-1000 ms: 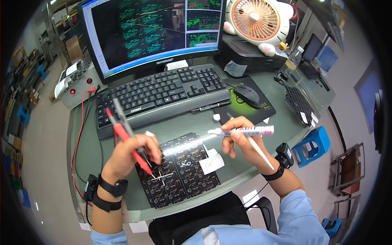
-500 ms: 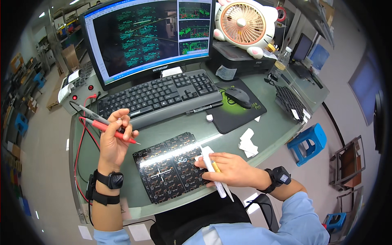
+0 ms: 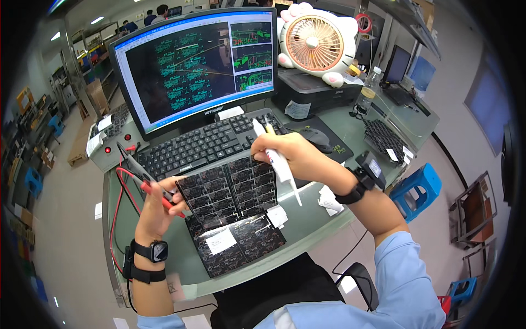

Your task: Testing and marking printed circuit boards using multimeter probes and markers at a workstation.

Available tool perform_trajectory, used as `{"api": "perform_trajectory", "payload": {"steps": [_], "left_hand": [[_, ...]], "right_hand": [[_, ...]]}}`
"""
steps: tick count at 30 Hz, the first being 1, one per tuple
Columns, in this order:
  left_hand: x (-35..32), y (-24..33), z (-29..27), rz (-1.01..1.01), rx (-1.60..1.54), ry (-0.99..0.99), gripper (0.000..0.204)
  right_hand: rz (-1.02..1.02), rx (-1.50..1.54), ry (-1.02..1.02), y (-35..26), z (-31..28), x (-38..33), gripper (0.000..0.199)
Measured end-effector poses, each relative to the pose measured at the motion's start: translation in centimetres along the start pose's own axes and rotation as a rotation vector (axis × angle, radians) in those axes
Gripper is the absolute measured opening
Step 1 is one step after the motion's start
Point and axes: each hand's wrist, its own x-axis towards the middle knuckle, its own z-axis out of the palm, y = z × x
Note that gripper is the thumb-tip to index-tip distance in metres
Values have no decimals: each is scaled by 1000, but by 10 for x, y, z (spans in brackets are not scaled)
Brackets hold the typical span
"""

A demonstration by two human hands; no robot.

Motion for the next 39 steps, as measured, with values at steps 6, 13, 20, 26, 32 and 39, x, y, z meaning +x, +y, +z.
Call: {"api": "perform_trajectory", "payload": {"steps": [6,13,20,26,32,39], "left_hand": [[4,4,16,-101,400,217,22],[11,-8,4,-121,402,304,33],[12,-8,6,-114,401,312,36],[9,-5,15,-125,447,337,34],[7,-5,10,-135,475,326,37],[10,-7,14,-131,500,333,38]], "right_hand": [[-34,-85,112,23,19,11,18],[104,129,307,5,45,-22,17],[-119,-137,234,4,70,-22,21],[-134,-160,227,4,74,-23,21],[-99,-218,294,9,71,-29,20],[-153,-140,323,10,76,-27,20]]}}
